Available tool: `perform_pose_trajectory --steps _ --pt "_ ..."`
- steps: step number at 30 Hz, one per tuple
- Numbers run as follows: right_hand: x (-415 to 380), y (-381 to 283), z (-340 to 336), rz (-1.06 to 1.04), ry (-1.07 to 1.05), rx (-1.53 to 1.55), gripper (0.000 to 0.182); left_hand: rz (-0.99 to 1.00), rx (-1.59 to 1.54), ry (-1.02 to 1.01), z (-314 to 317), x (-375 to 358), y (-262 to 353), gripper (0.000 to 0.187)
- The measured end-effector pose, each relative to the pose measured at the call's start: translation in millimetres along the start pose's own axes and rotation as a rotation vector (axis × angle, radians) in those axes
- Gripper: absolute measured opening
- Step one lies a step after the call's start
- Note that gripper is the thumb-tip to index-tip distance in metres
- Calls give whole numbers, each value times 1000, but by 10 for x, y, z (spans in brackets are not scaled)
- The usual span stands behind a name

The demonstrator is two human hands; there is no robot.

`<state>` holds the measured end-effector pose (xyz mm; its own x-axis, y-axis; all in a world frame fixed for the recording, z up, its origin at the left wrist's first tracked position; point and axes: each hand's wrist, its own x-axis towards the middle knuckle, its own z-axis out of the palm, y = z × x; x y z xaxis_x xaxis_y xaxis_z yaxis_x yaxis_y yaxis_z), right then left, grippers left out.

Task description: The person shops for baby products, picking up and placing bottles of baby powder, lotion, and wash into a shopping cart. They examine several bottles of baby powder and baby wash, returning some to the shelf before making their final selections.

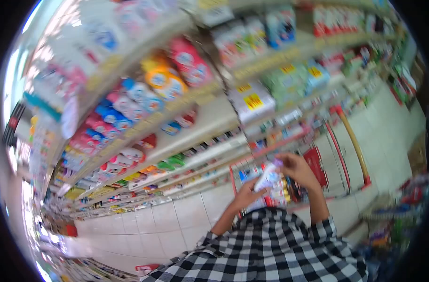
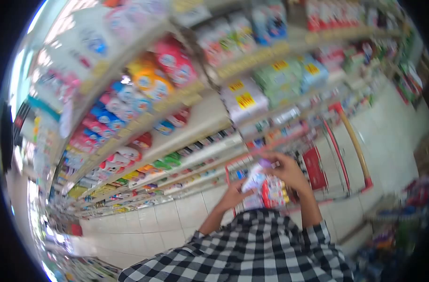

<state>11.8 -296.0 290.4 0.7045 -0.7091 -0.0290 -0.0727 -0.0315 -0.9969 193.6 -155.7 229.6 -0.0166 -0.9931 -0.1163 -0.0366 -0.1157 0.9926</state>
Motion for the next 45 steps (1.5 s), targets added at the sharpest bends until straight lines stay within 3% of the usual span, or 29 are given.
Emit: perform_pose_trajectory --steps 1,2,3,5,8,12,17,19,21,24,26,29,30,34,36,38,43,45 --pt "51 61 -19 10 -22 -117 42 10 -18 -1 -21 2 -56 39" --pt "88 -33 27 32 -39 -7 39 -68 20 19 -38 -36 171 39" --pt "215 -249 57 -15 -69 -32 39 -38 -13 -22 -104 -33 23 46" --pt "263 -712 192 -162 -184 -264 38 126 -298 37 -99 -45 -151 63" --pt "372 -1716 383 -535 -69 -550 39 194 -196 85 -214 -186 30 77" --pt "786 -2905 402 -1058 121 -537 40 11 -92 155 -412 -434 -234 75" --pt "1561 -4183 678 -1344 278 -583 43 27 -86 220 -562 -833 -679 67" --pt "1835 -4508 868 -1316 314 -571 32 -38 -90 242 -613 -961 -796 62" --pt "2226 -4676 961 -1192 335 -659 36 -78 -80 254 -672 -1127 -745 59" --pt "2827 -4716 984 -1197 384 -807 35 -114 -57 299 -790 -1322 -942 56" --pt "2987 -4703 1069 -987 430 -909 36 -109 -83 382 -861 -1429 -1115 55" --pt "3235 -4683 1119 -863 411 -1025 35 -170 -61 448 -940 -1612 -1096 54" --pt "3268 -4610 1162 -857 451 -1040 43 -152 -65 469 -960 -1663 -1154 54" --pt "3407 -4614 1194 -792 442 -1045 42 -200 -119 517 -1070 -1834 -1334 52" --pt "3561 -4584 1150 -846 461 -1012 22 -208 -103 518 -1110 -1889 -1428 51" --pt "3605 -4555 1109 -828 461 -1007 22 -209 -85 518 -1157 -1878 -1445 50" --pt "3606 -4541 1085 -801 417 -1027 23 -206 -61 509 -1254 -1830 -1379 49" --pt "3580 -4585 1085 -665 347 -1025 46 -198 -69 508 -1281 -1793 -1384 49"
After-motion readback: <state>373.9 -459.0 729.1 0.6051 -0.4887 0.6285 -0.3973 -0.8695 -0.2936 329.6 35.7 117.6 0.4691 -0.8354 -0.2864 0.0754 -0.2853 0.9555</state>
